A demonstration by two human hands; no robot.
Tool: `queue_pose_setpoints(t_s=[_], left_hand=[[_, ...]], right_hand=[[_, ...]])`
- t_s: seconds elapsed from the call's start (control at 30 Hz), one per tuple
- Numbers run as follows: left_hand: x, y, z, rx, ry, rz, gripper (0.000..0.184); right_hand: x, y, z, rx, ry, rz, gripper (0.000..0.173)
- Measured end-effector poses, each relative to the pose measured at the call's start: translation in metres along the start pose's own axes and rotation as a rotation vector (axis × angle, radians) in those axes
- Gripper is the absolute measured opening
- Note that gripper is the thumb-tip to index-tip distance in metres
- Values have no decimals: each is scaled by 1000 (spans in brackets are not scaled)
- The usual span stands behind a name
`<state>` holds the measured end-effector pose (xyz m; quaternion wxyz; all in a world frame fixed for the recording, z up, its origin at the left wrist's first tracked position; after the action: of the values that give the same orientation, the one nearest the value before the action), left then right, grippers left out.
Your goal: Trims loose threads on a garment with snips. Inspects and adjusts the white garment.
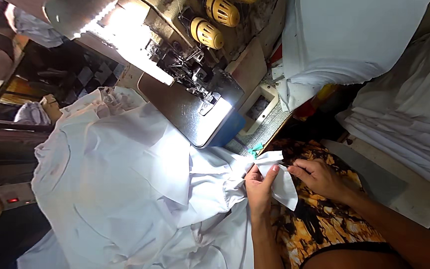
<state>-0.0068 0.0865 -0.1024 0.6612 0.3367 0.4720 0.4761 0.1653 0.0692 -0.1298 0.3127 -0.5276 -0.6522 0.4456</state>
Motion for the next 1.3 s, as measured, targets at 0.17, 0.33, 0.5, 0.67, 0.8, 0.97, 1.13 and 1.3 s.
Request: queue_pose_setpoints(t_s=[0.17, 0.33, 0.5, 0.67, 0.8, 0.97, 1.13, 1.3], left_hand=[[1, 0, 1, 5, 20, -2, 17], [0, 0, 2, -5, 42, -6, 18], [0, -1, 1, -9, 42, -10, 17], [-1, 0, 1, -83, 29, -46, 18], [-2, 2, 2, -145, 27, -60, 17], [-2, 1, 2, -156, 16, -54, 18], [-2, 0, 4, -131, 53, -46, 18], [-3, 2, 5, -129, 63, -50, 19]], right_hand=[[-1, 0, 1, 30, -2, -1, 49], [-1, 0, 0, 50, -9, -11, 50], [-4, 0, -4, 62, -36, -14, 51], [-5, 3, -6, 81, -45, 12, 49], [-5, 2, -4, 98, -75, 3, 49], [-4, 0, 0, 203, -102, -17, 47], [-2, -2, 3, 274, -102, -19, 46], [-1, -4, 6, 221, -20, -28, 49]])
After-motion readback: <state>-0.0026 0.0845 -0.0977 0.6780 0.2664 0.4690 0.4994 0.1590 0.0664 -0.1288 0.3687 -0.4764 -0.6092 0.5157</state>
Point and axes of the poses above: each hand's wrist, its own x-axis towards the middle knuckle, its own z-axis out of the palm, y = z × x, the point moved 3 cm from there along x, towards the middle knuckle, and after that the axes turned 7 degrees about -y, right-handed, at the moved point
